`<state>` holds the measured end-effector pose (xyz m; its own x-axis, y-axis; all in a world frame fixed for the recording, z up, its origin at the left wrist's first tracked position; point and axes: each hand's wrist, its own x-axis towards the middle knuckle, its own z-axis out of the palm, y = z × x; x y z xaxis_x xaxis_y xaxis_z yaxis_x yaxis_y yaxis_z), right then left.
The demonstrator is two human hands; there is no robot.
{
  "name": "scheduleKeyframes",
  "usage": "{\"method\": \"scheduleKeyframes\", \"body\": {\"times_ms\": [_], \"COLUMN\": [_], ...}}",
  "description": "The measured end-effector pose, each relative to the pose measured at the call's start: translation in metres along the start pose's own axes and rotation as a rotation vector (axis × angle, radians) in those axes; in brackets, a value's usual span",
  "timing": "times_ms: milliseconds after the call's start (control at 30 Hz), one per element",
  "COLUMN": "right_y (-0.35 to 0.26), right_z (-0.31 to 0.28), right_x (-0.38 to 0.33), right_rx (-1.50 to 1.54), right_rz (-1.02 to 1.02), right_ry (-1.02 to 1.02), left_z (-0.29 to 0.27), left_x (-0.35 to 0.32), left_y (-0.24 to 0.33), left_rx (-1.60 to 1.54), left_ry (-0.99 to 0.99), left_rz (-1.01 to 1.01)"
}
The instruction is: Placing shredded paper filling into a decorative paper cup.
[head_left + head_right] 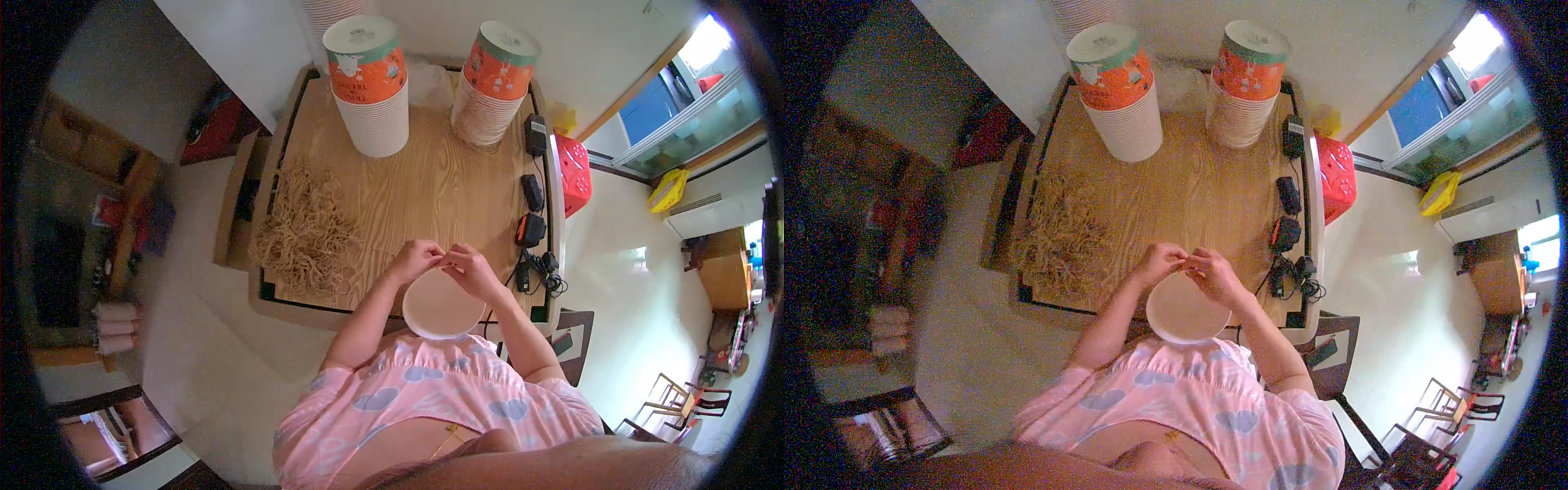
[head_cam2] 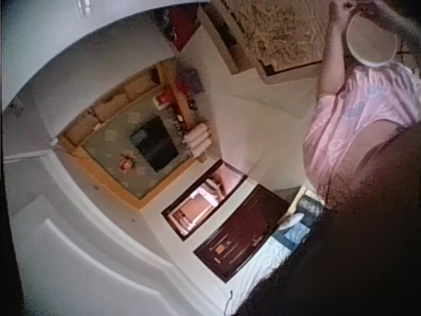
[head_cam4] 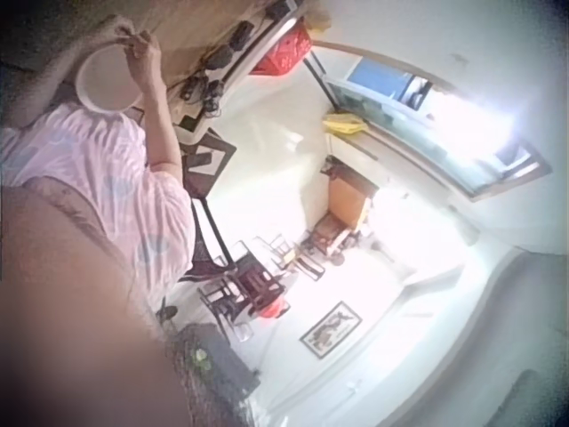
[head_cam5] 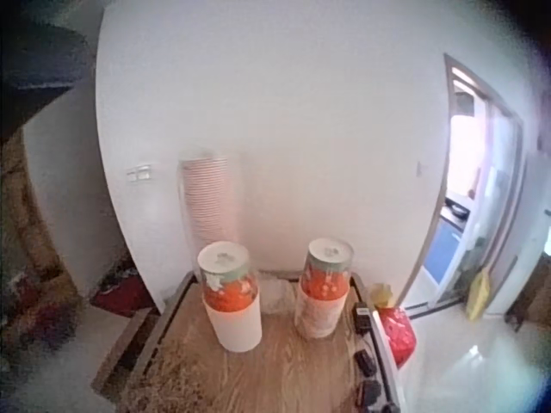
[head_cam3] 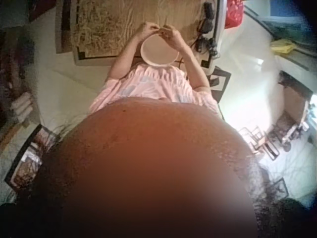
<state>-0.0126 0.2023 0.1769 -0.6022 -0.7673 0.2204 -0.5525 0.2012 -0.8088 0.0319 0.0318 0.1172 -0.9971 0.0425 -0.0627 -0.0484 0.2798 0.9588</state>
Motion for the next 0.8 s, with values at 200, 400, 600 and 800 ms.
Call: {"method": "scheduleKeyframes", "body": {"times_ms": [200, 400, 600, 800], "right_y": [-0.001, -0.010, -0.018, -0.015], "right_z": [-0.004, 0.001, 0.001, 0.000], "right_x": [-0.009, -0.007, -0.003, -0.001], "right_rx": [-0.036, -0.065, -0.157, -0.182], "right_rz": [0.075, 0.058, 0.027, 0.042], "right_ry": [-0.031, -0.032, -0.006, -0.062], "left_z": [0.002, 0.006, 0.002, 0.002], "left_x": [-0.011, -0.015, -0.014, -0.011], "left_y": [-0.017, -0.028, -0.014, -0.006], "left_rx": [-0.227, -0.231, -0.245, -0.239], "left_ry": [-0.037, 0.020, -0.002, 0.023], "left_rz": [-0.124, -0.134, -0.159, -0.195]}}
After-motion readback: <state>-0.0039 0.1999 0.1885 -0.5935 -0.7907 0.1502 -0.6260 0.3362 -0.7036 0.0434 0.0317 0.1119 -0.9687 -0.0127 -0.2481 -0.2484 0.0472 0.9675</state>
